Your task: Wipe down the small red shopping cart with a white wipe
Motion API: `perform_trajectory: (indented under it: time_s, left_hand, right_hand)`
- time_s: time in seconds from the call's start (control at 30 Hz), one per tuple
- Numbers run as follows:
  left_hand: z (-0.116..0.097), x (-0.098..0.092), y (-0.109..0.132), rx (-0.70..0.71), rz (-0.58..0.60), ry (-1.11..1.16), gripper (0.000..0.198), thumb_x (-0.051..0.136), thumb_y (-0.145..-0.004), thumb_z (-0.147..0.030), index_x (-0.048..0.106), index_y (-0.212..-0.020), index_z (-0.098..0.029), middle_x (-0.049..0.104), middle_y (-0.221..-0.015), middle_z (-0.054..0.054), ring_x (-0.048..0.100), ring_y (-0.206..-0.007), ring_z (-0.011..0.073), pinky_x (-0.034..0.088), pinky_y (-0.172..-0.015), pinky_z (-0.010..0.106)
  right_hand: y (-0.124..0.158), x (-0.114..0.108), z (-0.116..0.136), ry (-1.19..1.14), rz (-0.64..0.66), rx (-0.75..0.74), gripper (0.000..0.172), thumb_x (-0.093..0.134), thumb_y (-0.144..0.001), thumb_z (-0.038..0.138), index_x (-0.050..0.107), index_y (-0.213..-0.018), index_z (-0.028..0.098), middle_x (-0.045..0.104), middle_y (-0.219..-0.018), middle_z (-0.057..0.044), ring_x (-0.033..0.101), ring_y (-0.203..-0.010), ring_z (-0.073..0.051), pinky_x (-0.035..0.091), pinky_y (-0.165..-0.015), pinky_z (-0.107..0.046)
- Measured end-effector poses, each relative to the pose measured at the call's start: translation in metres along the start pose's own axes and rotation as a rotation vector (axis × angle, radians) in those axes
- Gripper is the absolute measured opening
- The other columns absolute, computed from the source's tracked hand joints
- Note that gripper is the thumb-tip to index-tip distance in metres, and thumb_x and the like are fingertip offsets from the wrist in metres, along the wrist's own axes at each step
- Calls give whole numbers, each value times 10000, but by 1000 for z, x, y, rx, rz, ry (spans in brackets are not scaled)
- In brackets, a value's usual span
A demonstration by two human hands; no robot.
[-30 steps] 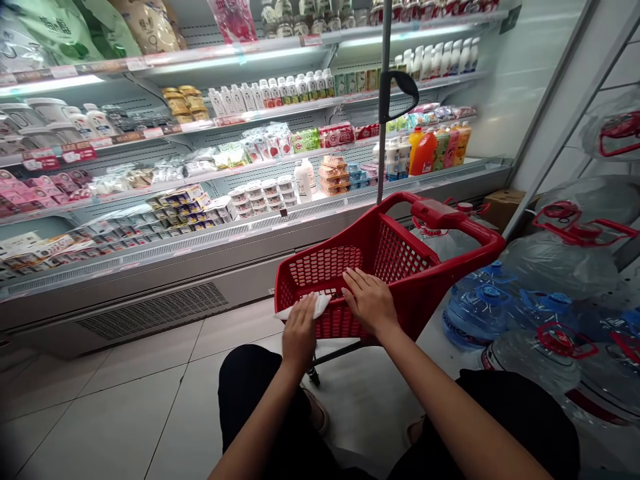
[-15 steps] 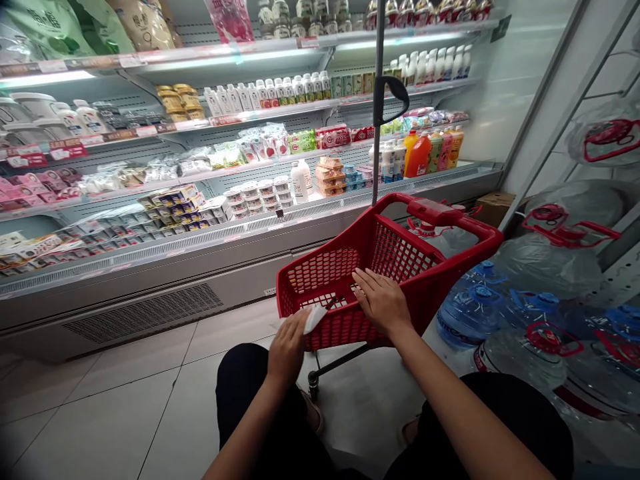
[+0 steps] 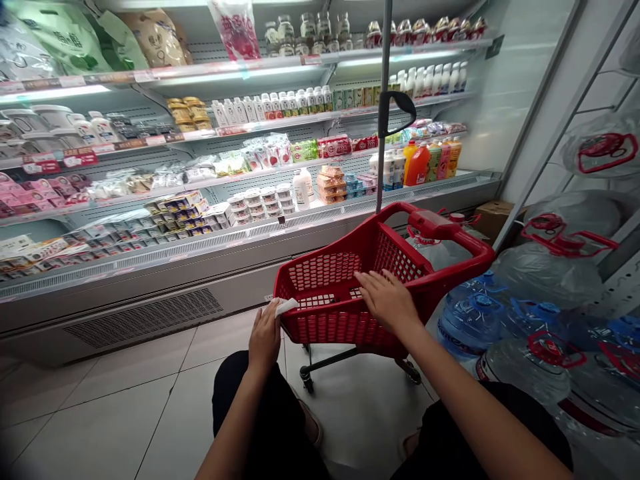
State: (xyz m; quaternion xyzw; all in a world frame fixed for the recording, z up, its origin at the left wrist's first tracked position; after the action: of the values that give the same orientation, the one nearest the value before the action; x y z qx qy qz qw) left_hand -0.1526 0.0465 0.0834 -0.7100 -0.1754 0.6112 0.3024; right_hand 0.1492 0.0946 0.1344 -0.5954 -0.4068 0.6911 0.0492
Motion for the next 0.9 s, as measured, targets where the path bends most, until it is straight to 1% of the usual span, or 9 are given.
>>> perform_trajectory:
  time_s: [0.07,0.13,0.33,0.43,0.5,0.6,0.73,0.8,0.9]
  left_hand:
    - [-4,1,-5,-21,-28,-6,457,345,-1088,-180,526,-1507,-161,647,-1470,110,569,-1418,244,415,-1232,519]
    - [-26,5,-11,-18,-63,-4,464,368,-1073,-165,530,-1507,-152,667,-1443,117,587,-1399,254,418,-1229,528]
    - [-179,38,-35,177,-48,141,593,408,-1025,-123,381,-1617,-157,523,-1595,96,463,-1503,221,401,-1255,447]
    - [-219,43,-43,273,-46,198,603,428,-1024,-144,364,-1623,-136,539,-1583,101,454,-1507,213,395,-1261,424]
    - [-212,39,-44,302,-43,212,609,440,-1020,-140,369,-1624,-168,572,-1557,86,495,-1474,204,422,-1240,407]
    - [-163,30,-40,246,-46,204,563,435,-1035,-137,423,-1595,-201,641,-1482,78,593,-1373,211,463,-1191,399]
    - [-114,22,-30,181,-41,152,491,424,-1055,-150,499,-1538,-195,655,-1463,84,623,-1333,232,470,-1172,423]
    - [-116,22,-30,139,-61,132,497,424,-1054,-146,493,-1544,-192,640,-1484,79,600,-1366,234,457,-1190,440]
    - [-157,31,-37,144,-72,134,579,416,-1034,-117,402,-1608,-189,568,-1560,78,530,-1446,221,424,-1231,440]
  right_hand:
    - [2,-1,-12,51,-22,38,472,347,-1088,288,645,-1421,134,697,-1388,-114,630,-1320,-277,389,-1162,-477]
    - [4,2,-17,68,-11,72,467,357,-1075,279,709,-1328,105,734,-1320,-139,668,-1254,-285,435,-1102,-457]
    - [5,1,-8,49,29,124,508,347,-1056,296,642,-1420,100,762,-1255,-147,718,-1128,-262,501,-994,-426]
    - [7,-7,-8,28,39,98,528,333,-1062,294,575,-1491,105,738,-1310,-145,697,-1200,-246,488,-1053,-420]
    - [9,-14,-14,21,34,67,519,331,-1069,293,563,-1508,141,720,-1351,-118,681,-1240,-235,438,-1135,-437]
    - [15,-29,-36,81,-17,86,491,344,-1077,301,602,-1478,187,698,-1385,-87,641,-1310,-256,326,-1227,-512]
    - [20,-32,-51,148,-42,125,488,362,-1061,282,642,-1427,122,639,-1458,-128,605,-1354,-281,377,-1175,-482]
    - [19,-27,-49,151,-31,139,491,372,-1045,268,655,-1407,95,637,-1456,-150,618,-1335,-290,425,-1122,-467]
    - [17,-22,-44,141,-20,147,497,387,-1024,261,654,-1412,104,652,-1438,-150,630,-1316,-296,450,-1092,-472]
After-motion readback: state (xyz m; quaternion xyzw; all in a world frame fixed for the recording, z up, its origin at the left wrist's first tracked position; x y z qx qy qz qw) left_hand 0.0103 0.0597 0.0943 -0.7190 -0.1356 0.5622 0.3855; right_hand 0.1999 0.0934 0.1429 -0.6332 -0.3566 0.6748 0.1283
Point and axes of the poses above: each hand's wrist, its own y-axis away from the middle knuckle, its own x-axis out of the palm, z = x × y, the point moved 9 cm from there along -y, towards the middle knuckle
